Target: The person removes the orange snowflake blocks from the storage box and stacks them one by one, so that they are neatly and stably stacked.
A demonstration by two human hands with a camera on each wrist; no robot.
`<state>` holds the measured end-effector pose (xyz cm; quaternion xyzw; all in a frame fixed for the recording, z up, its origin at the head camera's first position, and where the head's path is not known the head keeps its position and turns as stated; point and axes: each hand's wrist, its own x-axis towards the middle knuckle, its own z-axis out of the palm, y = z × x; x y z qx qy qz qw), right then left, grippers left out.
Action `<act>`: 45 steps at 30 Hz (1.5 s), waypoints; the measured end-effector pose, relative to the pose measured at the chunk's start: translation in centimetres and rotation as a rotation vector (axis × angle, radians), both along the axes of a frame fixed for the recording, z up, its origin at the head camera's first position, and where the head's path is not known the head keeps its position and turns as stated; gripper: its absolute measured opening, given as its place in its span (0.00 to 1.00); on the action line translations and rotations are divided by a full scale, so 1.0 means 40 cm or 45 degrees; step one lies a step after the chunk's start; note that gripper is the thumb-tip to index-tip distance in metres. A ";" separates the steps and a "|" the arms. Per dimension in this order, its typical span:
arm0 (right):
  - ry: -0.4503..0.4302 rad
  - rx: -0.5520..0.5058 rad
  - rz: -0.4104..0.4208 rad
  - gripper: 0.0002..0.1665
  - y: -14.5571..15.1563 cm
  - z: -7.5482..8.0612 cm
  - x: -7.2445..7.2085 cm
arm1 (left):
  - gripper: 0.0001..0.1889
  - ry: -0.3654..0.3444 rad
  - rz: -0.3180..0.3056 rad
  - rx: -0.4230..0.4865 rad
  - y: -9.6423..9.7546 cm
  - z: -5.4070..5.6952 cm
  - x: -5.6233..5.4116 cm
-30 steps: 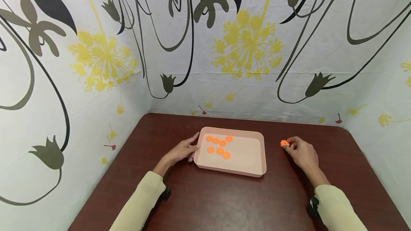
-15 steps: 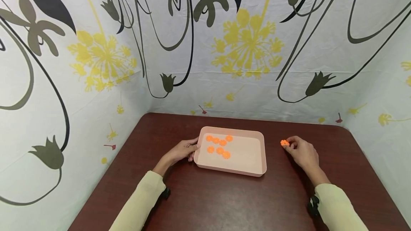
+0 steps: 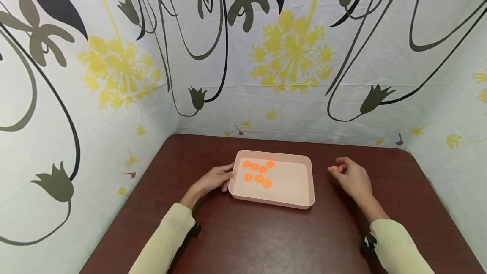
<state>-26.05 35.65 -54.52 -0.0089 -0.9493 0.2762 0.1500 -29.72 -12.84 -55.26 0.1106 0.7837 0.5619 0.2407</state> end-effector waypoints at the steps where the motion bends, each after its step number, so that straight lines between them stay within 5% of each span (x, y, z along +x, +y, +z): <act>1: 0.030 -0.009 0.012 0.28 -0.011 0.005 0.001 | 0.32 0.001 -0.002 -0.001 0.000 -0.001 0.000; 12: 0.140 -0.160 0.233 0.21 -0.155 0.045 0.011 | 0.32 -0.008 -0.008 -0.015 -0.011 0.008 0.002; 26: -0.043 -0.267 0.335 0.21 -0.323 0.054 0.052 | 0.32 -0.085 0.012 0.019 -0.009 -0.006 -0.002; 34: -0.105 -0.358 0.520 0.19 -0.395 0.028 0.052 | 0.32 -0.080 0.020 0.030 -0.005 -0.007 -0.002; 45: -0.231 -0.364 0.544 0.22 -0.445 0.006 0.036 | 0.31 -0.068 0.002 0.027 -0.002 0.001 0.000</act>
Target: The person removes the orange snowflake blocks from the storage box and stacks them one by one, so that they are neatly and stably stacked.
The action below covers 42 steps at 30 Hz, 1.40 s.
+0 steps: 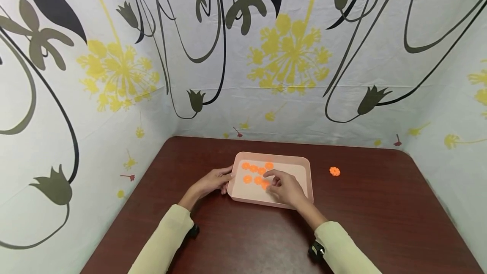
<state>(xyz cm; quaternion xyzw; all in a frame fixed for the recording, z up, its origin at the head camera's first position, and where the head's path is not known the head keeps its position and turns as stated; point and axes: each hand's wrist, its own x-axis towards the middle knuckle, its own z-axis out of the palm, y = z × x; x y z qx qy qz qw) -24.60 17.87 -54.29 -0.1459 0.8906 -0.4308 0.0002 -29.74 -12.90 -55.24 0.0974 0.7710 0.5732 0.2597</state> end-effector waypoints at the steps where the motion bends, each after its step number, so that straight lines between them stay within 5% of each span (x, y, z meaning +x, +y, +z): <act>1: -0.013 0.004 -0.002 0.22 -0.001 -0.003 -0.001 | 0.31 0.001 -0.002 -0.003 0.000 0.001 0.001; 17: -0.064 0.215 -0.078 0.18 -0.009 -0.023 0.002 | 0.31 0.013 -0.023 -0.024 0.007 0.001 0.005; 42: 0.001 0.332 -0.061 0.13 -0.013 -0.011 -0.013 | 0.31 0.000 -0.005 -0.009 0.009 0.010 0.008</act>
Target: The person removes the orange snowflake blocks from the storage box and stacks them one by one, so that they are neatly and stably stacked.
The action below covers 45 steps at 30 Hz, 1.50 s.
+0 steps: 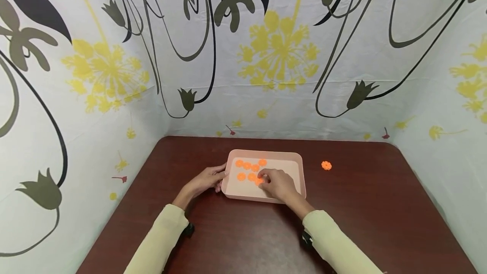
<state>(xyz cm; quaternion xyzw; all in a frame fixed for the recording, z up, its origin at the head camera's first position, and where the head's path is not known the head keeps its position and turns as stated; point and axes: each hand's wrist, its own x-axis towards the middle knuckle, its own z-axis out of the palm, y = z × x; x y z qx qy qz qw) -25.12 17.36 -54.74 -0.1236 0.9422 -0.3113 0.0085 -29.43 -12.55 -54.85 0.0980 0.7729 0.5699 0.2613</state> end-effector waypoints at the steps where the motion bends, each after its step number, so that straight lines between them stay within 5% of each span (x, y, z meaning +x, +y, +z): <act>1: 0.008 0.007 0.006 0.12 -0.001 0.000 -0.002 | 0.31 0.002 -0.001 0.002 -0.001 0.000 -0.001; 17: 0.224 0.112 0.035 0.11 0.002 0.001 -0.011 | 0.32 -0.024 0.008 0.012 -0.004 -0.009 -0.007; 30: 0.284 0.077 0.056 0.14 0.098 0.053 -0.008 | 0.32 -0.009 -0.002 -0.004 -0.006 -0.006 -0.009; 45: 0.436 -0.001 -0.022 0.16 0.223 0.048 0.020 | 0.33 -0.014 -0.001 -0.004 -0.010 -0.012 -0.011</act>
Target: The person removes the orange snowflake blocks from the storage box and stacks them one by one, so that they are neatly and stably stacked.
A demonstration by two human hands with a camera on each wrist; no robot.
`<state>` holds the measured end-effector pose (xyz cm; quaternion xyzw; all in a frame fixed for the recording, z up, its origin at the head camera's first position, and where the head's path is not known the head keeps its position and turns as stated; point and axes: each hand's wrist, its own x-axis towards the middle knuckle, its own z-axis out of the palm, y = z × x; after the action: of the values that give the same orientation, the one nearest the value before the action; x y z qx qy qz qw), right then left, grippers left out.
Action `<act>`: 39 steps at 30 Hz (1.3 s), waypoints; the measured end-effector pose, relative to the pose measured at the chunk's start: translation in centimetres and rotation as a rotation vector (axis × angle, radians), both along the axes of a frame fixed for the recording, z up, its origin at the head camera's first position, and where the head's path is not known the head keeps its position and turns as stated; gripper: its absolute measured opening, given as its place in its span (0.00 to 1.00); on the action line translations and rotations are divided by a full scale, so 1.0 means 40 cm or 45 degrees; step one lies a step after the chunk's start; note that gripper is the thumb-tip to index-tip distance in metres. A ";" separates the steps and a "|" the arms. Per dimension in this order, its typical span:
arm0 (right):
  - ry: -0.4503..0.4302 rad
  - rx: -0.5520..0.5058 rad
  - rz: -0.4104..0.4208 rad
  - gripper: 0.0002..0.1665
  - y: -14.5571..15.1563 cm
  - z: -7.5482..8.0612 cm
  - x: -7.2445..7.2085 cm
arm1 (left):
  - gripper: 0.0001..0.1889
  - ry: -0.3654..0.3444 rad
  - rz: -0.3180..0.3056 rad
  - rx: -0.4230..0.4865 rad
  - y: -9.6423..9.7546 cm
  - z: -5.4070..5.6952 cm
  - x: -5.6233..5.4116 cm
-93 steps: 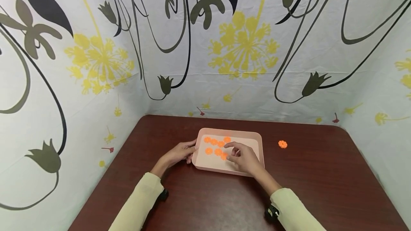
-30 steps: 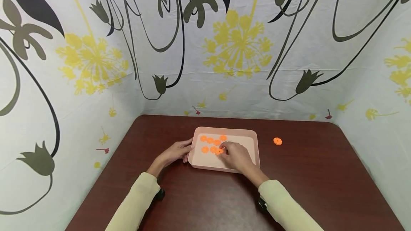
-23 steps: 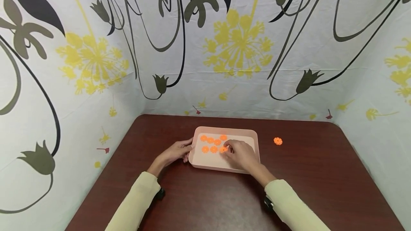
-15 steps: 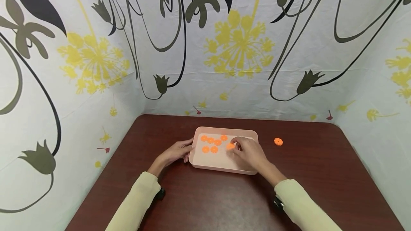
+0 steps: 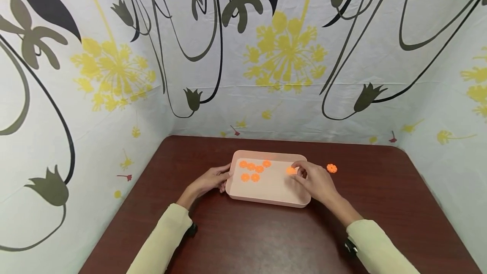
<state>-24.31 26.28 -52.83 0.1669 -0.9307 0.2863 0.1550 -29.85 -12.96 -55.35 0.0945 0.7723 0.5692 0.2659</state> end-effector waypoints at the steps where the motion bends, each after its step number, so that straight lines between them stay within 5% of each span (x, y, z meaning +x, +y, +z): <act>1: 0.008 -0.004 -0.014 0.16 0.010 -0.001 0.001 | 0.33 0.002 -0.001 0.001 0.001 0.000 0.000; 9: 0.140 -0.002 -0.125 0.20 0.071 -0.021 0.005 | 0.33 0.011 0.007 -0.005 0.004 0.002 0.002; 24: 0.173 0.009 -0.312 0.18 0.153 -0.055 -0.007 | 0.33 0.015 0.006 -0.013 0.004 -0.003 0.000; 32: 0.046 -0.031 -0.487 0.23 0.206 -0.074 -0.015 | 0.32 0.020 0.003 -0.020 0.004 0.001 0.002; 39: -0.136 -0.157 -0.507 0.25 0.236 -0.081 -0.029 | 0.32 0.024 0.002 -0.008 0.003 -0.001 -0.001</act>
<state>-25.46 35.72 -56.08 -0.0455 -0.9329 0.3147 0.1689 -29.88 -12.83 -55.41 0.0984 0.7766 0.5660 0.2584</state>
